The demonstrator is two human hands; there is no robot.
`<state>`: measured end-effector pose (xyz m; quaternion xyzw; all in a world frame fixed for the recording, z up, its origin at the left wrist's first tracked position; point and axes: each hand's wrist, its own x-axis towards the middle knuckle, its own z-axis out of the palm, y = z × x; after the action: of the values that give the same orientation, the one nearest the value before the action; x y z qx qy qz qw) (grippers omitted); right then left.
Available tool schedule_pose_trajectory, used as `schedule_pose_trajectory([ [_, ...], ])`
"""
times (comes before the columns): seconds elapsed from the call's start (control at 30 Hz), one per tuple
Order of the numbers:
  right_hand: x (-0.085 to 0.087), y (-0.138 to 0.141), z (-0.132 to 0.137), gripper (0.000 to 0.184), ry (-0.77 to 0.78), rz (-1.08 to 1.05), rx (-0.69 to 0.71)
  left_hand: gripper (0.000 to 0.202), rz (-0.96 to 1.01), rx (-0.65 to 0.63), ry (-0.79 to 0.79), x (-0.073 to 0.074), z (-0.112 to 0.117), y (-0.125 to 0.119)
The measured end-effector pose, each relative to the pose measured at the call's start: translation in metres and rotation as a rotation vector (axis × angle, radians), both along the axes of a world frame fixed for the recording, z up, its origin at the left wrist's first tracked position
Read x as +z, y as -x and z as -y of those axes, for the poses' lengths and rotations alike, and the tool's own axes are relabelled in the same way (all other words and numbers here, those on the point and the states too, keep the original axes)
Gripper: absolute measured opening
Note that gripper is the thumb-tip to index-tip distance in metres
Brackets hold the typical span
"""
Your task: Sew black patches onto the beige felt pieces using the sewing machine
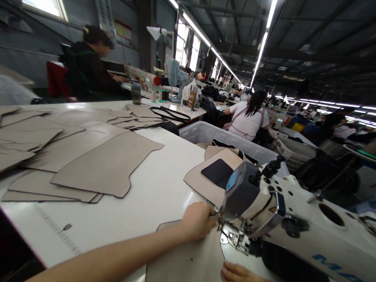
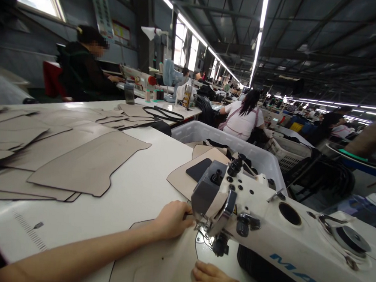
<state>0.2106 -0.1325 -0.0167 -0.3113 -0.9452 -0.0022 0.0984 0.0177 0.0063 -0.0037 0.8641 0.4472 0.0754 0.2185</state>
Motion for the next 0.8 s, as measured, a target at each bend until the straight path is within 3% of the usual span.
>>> schedule_pose_trajectory([
  [0.13,-0.011,-0.003,0.000,0.038,0.218,-0.087,-0.048,0.018,0.011,-0.006,-0.014,0.001,-0.009,-0.004],
  [0.5,-0.039,-0.003,0.005,0.045,-0.158,-0.009,-0.040,0.019,0.000,-0.010,-0.027,0.004,-0.012,-0.006],
  [0.8,-0.026,-0.006,0.003,0.039,-0.183,-0.029,-0.034,0.020,0.012,0.013,-0.041,-0.001,-0.007,-0.004],
])
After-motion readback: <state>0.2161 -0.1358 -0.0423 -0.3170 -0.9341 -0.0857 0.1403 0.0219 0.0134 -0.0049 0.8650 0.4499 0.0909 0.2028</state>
